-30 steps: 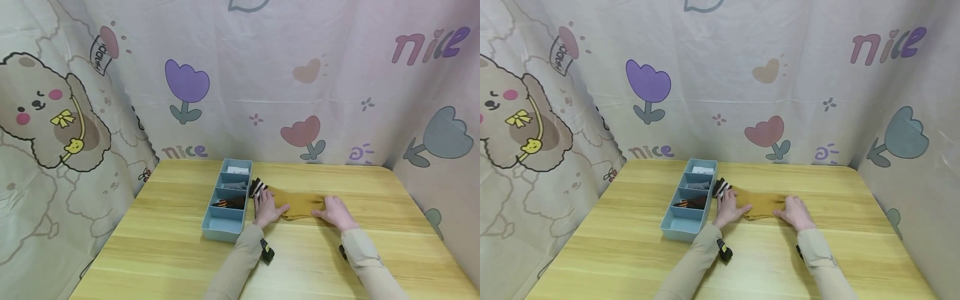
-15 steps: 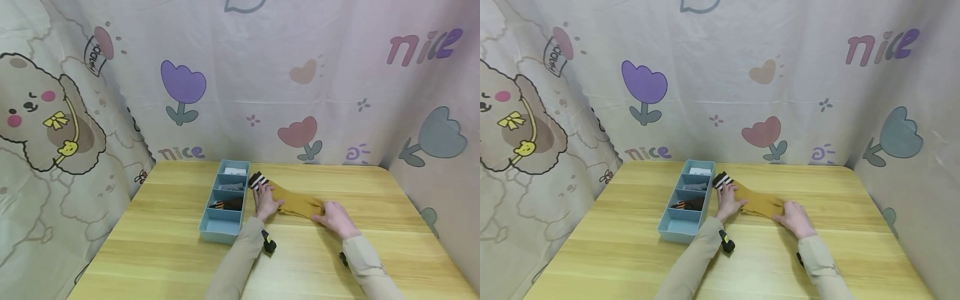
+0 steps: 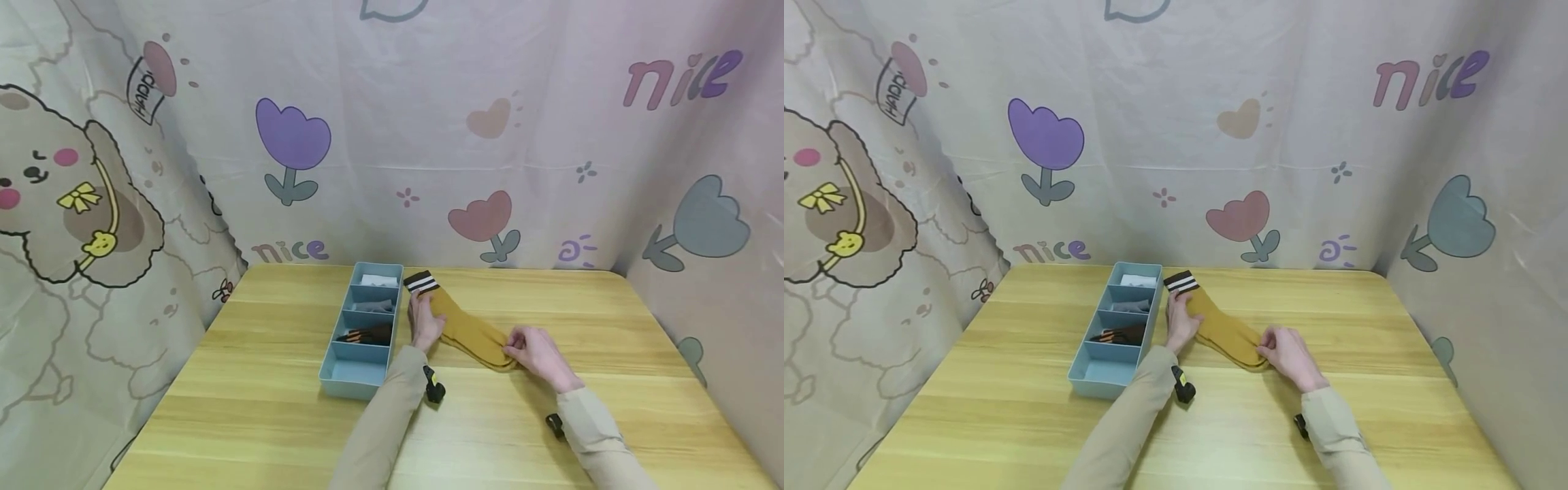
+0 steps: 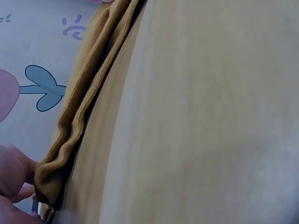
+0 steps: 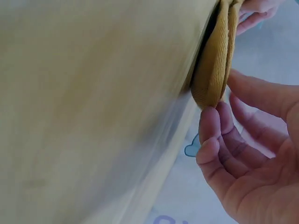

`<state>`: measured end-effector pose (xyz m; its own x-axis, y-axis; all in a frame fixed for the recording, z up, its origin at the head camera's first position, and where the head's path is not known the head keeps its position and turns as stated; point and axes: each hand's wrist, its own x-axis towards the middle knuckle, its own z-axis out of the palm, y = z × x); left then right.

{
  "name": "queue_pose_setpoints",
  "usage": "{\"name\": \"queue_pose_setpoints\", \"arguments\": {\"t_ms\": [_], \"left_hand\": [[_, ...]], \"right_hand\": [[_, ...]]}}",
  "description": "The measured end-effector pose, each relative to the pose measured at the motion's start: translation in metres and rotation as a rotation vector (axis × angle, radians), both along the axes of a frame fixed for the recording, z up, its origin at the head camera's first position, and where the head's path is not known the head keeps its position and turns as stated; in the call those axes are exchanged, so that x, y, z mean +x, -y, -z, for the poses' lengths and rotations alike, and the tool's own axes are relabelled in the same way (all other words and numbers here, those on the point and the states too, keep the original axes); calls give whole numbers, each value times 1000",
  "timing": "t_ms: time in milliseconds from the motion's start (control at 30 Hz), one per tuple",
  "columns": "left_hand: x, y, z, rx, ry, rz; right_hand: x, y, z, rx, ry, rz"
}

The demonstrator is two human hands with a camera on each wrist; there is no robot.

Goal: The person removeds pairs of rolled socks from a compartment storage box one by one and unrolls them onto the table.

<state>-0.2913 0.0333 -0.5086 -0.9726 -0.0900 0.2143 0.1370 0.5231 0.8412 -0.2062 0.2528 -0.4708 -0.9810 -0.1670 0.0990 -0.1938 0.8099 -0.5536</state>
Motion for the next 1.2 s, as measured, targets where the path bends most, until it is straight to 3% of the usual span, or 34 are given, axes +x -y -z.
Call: {"name": "queue_pose_setpoints", "arguments": {"t_ms": [233, 467, 767, 1200], "left_hand": [[-3, -3, -1, 28, 17, -75], [-10, 1, 0, 37, 4, -76], [-15, 10, 0, 42, 8, -68], [-20, 17, -7, 20, -22, -15]], "right_hand": [[-6, 9, -1, -3, 49, 43], [-9, 18, 0, -45, 144, 57], [-14, 30, 1, -76, 197, 75], [-10, 42, 3, -289, 384, -47]]}}
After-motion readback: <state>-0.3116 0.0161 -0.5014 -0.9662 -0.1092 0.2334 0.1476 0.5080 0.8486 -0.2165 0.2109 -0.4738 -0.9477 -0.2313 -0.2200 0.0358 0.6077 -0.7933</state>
